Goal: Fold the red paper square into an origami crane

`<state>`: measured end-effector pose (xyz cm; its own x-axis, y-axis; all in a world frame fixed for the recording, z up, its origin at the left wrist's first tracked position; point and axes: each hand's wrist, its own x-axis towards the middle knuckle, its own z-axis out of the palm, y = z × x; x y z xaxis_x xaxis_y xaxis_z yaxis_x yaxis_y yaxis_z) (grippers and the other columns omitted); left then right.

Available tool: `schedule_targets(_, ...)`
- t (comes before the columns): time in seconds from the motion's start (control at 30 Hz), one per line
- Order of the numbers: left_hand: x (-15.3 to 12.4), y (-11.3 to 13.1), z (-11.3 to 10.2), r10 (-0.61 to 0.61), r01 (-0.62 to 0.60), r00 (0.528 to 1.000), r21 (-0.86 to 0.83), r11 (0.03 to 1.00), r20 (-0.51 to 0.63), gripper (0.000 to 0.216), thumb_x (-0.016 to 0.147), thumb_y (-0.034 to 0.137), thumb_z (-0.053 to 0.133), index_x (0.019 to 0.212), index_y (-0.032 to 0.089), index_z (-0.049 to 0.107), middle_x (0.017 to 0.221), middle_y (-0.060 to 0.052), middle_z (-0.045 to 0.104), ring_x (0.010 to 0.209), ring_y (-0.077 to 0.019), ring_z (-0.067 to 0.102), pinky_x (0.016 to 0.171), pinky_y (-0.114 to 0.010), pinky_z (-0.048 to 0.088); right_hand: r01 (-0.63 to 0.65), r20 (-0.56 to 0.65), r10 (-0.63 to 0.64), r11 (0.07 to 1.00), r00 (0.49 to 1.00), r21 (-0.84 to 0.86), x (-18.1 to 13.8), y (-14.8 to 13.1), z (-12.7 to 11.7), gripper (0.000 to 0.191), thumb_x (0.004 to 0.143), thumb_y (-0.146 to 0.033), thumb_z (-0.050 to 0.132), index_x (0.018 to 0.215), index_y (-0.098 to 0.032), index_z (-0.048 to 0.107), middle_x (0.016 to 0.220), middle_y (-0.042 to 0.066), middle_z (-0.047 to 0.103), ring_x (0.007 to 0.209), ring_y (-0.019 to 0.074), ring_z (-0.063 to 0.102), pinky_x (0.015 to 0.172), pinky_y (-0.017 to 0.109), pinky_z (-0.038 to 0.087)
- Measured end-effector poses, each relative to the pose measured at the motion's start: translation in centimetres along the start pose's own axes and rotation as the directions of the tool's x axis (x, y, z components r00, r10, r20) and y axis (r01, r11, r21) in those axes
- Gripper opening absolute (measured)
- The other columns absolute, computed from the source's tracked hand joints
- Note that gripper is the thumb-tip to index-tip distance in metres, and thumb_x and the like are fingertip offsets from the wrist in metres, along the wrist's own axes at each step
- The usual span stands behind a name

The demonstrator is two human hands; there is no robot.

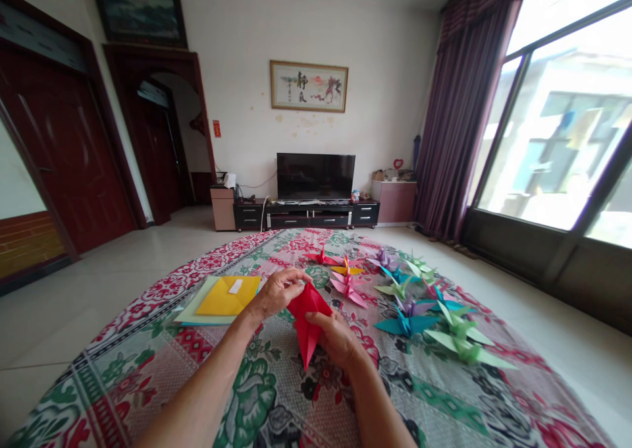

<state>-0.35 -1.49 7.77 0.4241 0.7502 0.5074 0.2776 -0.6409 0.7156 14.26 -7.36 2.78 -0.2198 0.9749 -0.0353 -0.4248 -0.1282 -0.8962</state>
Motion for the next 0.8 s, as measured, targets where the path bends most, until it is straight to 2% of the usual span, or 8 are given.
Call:
schedule_targets(0.1, -0.1, 0.2, -0.4, -0.005, 0.005, 0.999, 0.012, 1.000, 0.051, 0.031, 0.072, 0.014, 0.050, 0.095, 0.021, 0.070, 0.091, -0.002, 0.064, 0.072, -0.0104, 0.054, 0.067, -0.019, 0.044, -0.015, 0.027, 0.015, 1.000, 1.000, -0.006, -0.2, -0.1, 0.0, 0.023, 0.066, -0.029, 0.067, 0.084, -0.014, 0.064, 0.068, 0.005, 0.069, 0.060, 0.0185, 0.065, 0.055, 0.026, 0.049)
schedule_targets(0.23, -0.1, 0.1, -0.5, 0.000, 0.000, 0.995, -0.004, 1.000, 0.102, 0.033, 0.068, 0.012, 0.050, 0.093, 0.020, 0.070, 0.080, 0.000, 0.063, 0.064, -0.0093, 0.052, 0.061, -0.019, 0.042, -0.031, 0.048, 0.032, 0.999, 0.998, -0.016, -0.3, -0.1, -0.1, 0.026, 0.066, -0.029, 0.066, 0.087, -0.014, 0.063, 0.071, 0.007, 0.069, 0.062, 0.0194, 0.066, 0.055, 0.026, 0.049)
schedule_targets(0.43, 0.0, -0.7, -0.3, -0.024, 0.036, 0.994, -0.106, 0.994, 0.105, 0.036, 0.067, 0.010, 0.048, 0.094, 0.016, 0.069, 0.070, 0.000, 0.060, 0.061, -0.0088, 0.049, 0.056, -0.018, 0.038, -0.042, 0.052, 0.044, 0.998, 0.998, -0.042, -0.3, -0.1, -0.3, 0.026, 0.067, -0.031, 0.065, 0.085, -0.013, 0.063, 0.070, 0.007, 0.069, 0.057, 0.0173, 0.064, 0.053, 0.024, 0.046)
schedule_targets(0.6, 0.1, -1.1, -0.1, -0.044, 0.060, 0.993, -0.140, 0.988, 0.111, 0.039, 0.067, 0.011, 0.048, 0.102, 0.014, 0.066, 0.063, 0.003, 0.054, 0.053, -0.0066, 0.043, 0.050, -0.017, 0.032, -0.052, 0.056, 0.056, 0.997, 0.997, -0.058, -0.1, 0.1, -0.5, 0.028, 0.067, -0.033, 0.065, 0.086, -0.012, 0.062, 0.070, 0.007, 0.069, 0.060, 0.0178, 0.065, 0.057, 0.025, 0.047)
schedule_targets(0.8, 0.1, -0.8, -0.2, -0.063, 0.072, 0.994, -0.093, 0.993, 0.094, 0.031, 0.069, 0.015, 0.048, 0.091, 0.013, 0.070, 0.072, -0.001, 0.065, 0.062, -0.0105, 0.051, 0.059, -0.020, 0.039, -0.046, 0.050, 0.051, 0.994, 0.997, -0.103, -0.2, 0.0, -0.2, 0.029, 0.066, -0.034, 0.065, 0.085, -0.012, 0.060, 0.068, 0.007, 0.069, 0.059, 0.0176, 0.064, 0.056, 0.025, 0.046)
